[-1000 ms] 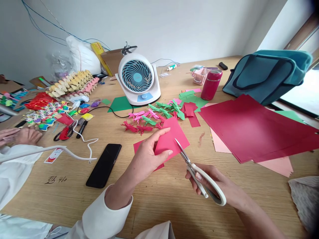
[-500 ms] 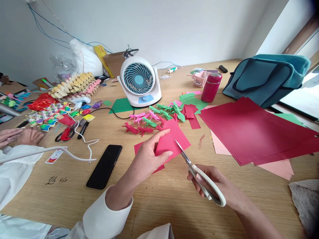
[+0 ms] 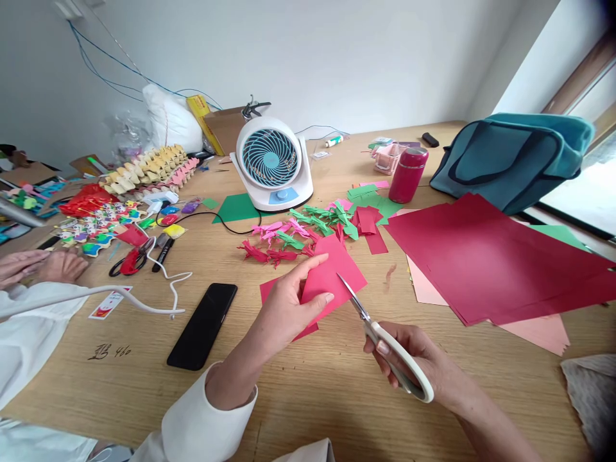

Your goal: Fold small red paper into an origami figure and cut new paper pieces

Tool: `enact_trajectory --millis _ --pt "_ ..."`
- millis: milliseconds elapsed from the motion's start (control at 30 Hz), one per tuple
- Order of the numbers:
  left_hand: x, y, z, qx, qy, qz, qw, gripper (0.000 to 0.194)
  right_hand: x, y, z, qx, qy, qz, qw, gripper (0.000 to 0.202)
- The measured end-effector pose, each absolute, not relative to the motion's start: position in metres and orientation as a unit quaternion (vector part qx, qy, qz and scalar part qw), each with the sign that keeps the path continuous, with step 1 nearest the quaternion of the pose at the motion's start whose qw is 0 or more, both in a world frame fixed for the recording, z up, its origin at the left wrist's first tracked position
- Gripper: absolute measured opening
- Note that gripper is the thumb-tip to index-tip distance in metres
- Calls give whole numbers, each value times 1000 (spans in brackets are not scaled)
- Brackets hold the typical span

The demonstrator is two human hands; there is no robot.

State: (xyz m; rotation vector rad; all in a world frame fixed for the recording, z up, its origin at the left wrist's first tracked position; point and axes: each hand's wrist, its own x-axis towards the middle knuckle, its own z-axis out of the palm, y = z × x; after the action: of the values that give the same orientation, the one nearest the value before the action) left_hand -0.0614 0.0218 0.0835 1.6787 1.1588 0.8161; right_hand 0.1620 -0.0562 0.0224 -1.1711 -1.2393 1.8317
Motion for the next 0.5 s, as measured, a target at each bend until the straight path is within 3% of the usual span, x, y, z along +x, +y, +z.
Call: enact_trajectory --millis 500 --pt "-57 17 86 679 452 329 475 58 162 -56 26 -435 -473 695 323 49"
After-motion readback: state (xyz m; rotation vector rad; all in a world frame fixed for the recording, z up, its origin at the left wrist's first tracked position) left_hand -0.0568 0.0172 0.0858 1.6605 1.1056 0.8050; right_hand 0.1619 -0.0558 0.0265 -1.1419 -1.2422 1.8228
